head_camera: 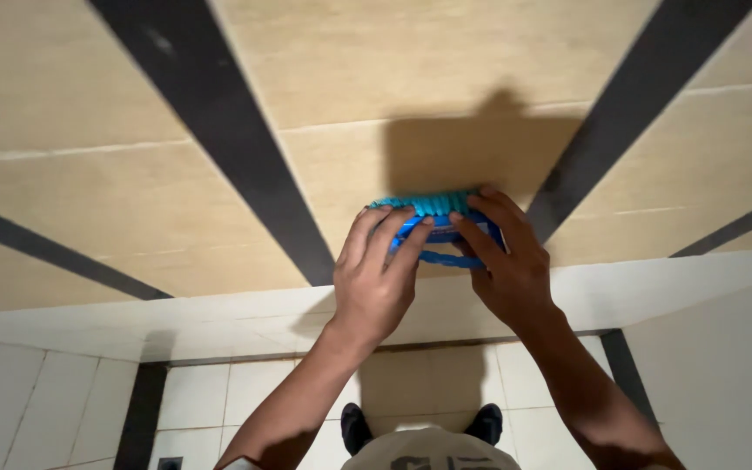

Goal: The person scrubs the vertical grout lines on a tiled bathroom wall using a blue scrub brush. They move along the wall, scrubbing different sections of the grout lines between the beige and black tiles.

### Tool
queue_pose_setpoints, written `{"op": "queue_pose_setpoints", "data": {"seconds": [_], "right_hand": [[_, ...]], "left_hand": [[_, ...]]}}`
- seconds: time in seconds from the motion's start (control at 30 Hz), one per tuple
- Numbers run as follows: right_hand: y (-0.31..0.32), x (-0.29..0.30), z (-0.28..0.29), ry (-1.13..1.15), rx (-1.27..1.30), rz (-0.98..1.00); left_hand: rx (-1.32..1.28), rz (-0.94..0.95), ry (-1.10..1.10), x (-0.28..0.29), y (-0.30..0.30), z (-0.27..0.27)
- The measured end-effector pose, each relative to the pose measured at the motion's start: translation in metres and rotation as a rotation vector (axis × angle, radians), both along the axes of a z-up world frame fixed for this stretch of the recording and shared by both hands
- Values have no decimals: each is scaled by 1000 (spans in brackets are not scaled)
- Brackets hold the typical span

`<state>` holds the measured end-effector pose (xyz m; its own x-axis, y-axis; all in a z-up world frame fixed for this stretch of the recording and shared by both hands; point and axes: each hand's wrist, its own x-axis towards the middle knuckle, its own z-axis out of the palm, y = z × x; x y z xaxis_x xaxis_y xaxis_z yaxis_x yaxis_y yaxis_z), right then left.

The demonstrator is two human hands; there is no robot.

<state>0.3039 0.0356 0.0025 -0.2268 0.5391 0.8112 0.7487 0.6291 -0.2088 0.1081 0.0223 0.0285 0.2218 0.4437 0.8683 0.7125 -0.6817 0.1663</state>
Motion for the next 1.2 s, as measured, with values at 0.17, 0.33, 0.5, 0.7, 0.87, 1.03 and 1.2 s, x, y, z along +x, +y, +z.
{"op": "queue_pose_setpoints", "data": {"seconds": [0.17,0.33,0.5,0.7,0.87,1.03,1.2], "right_hand": [[2,49,-7,17,-1,-4],[4,97,-18,-11,-17,-28],[9,138,-30,8,7,14],[13,168,-27,-30,65,76],[18,187,-6,-56,99,84],[19,202,14,-27,81,15],[20,206,31,20,141,10]], "left_hand": [[-3,-4,17,48,1,2],[-11,-8,13,93,2,-7],[-65,0,-3,134,3,-18],[-82,2,-3,163,3,-28],[-19,12,28,177,9,-10],[15,0,25,193,12,18],[48,2,-21,206,15,31]]}}
